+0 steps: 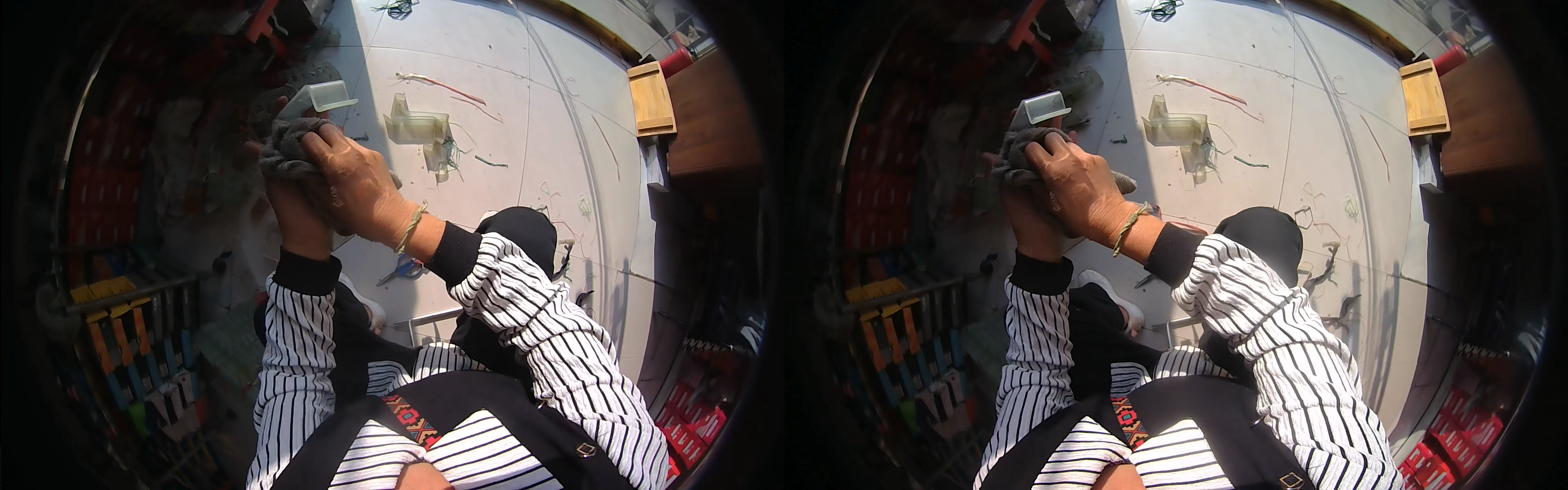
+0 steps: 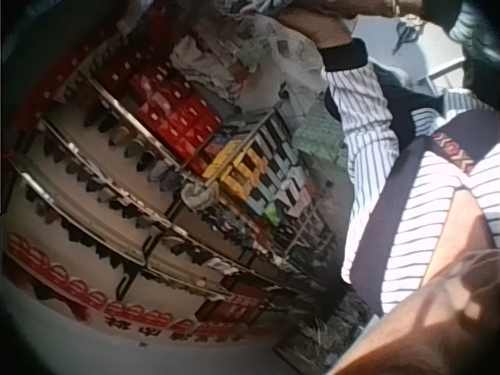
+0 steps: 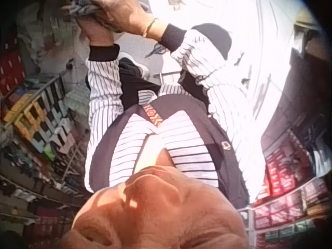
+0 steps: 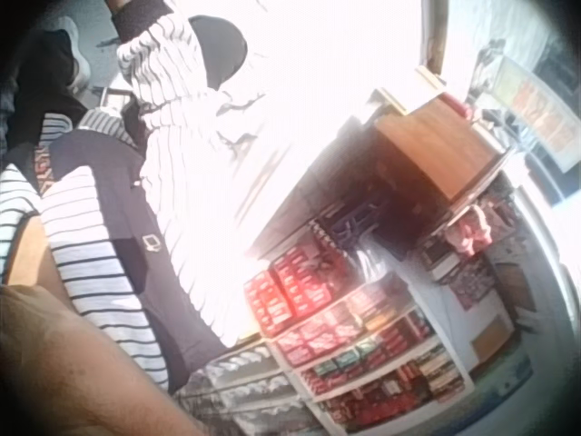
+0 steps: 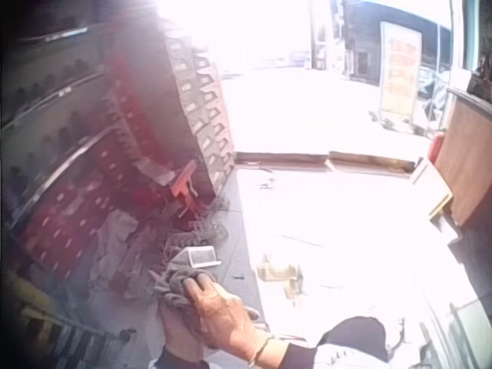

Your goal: The person sits on the floor and wipes a translucent plastic part with a cloth, turning it over to clean multiple surfaces. After finishing, the person places the part into a plastic bag with other similar parts.

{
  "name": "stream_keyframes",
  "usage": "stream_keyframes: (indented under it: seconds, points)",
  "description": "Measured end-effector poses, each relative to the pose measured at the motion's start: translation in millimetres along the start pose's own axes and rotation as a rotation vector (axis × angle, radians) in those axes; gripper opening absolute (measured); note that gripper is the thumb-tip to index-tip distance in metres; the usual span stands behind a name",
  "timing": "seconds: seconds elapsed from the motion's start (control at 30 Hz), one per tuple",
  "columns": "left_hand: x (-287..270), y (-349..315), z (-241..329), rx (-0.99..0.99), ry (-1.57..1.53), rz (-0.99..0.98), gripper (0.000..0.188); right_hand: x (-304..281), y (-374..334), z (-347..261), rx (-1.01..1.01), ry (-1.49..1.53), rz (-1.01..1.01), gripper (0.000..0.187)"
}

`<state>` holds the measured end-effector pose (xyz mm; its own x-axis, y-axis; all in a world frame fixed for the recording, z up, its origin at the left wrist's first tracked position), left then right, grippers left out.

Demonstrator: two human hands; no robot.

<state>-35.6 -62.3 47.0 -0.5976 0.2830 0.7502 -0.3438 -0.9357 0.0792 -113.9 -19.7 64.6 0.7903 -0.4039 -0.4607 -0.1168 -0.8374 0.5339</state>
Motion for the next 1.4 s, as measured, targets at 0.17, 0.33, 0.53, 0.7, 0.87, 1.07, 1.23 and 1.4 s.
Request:
stream_keyframes:
  seconds: [0.17, 0.33, 0.53, 0.7, 0.87, 1.07, 1.23, 1.4]
  points:
    - [6, -6, -15, -0.008, 0.095, 0.079, 0.051, -4, 12, 20, 0.076, 0.072, 0.121, 0.026]
    - [5, -7, 7, 0.054, 0.31, -0.101, 0.047, 2, -1, 6, 0.071, 0.065, 0.098, 0.028]
    - [-36, 12, 28, -0.08, -0.315, 0.204, 0.032, 11, -32, -26, -0.025, 0.098, -0.022, 0.038]
    - [-53, 29, 33, -0.142, -0.357, 0.272, 0.028, 12, -32, -31, -0.19, 0.038, 0.02, 0.033]
    - [-37, 10, 12, -0.279, -0.383, 0.093, 0.033, 8, -16, -16, 0.005, 0.09, 0.036, 0.039]
    - [-32, 6, 21, -0.139, -0.077, 0.156, 0.028, 15, -15, 3, 0.141, 0.181, 0.0, 0.039]
    - [-38, 22, 63, 0.059, -0.503, 0.214, 0.025, 13, -17, 38, 0.629, 0.084, -0.27, 0.029]
    - [-41, 11, 70, 0.304, -0.099, 0.296, 0.02, -19, -1, 8, 0.237, 0.447, 0.009, 0.024]
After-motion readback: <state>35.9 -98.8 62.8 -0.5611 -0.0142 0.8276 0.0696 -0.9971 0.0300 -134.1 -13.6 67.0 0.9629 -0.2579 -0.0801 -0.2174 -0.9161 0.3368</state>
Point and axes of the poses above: each hand's wrist, its own y-axis towards the middle knuckle, its own x-axis out of the palm, z = x × y, the point moved 4 cm from there along y, towards the middle knuckle, and after that the axes turned 3 degrees about x, right-handed, at the moved point
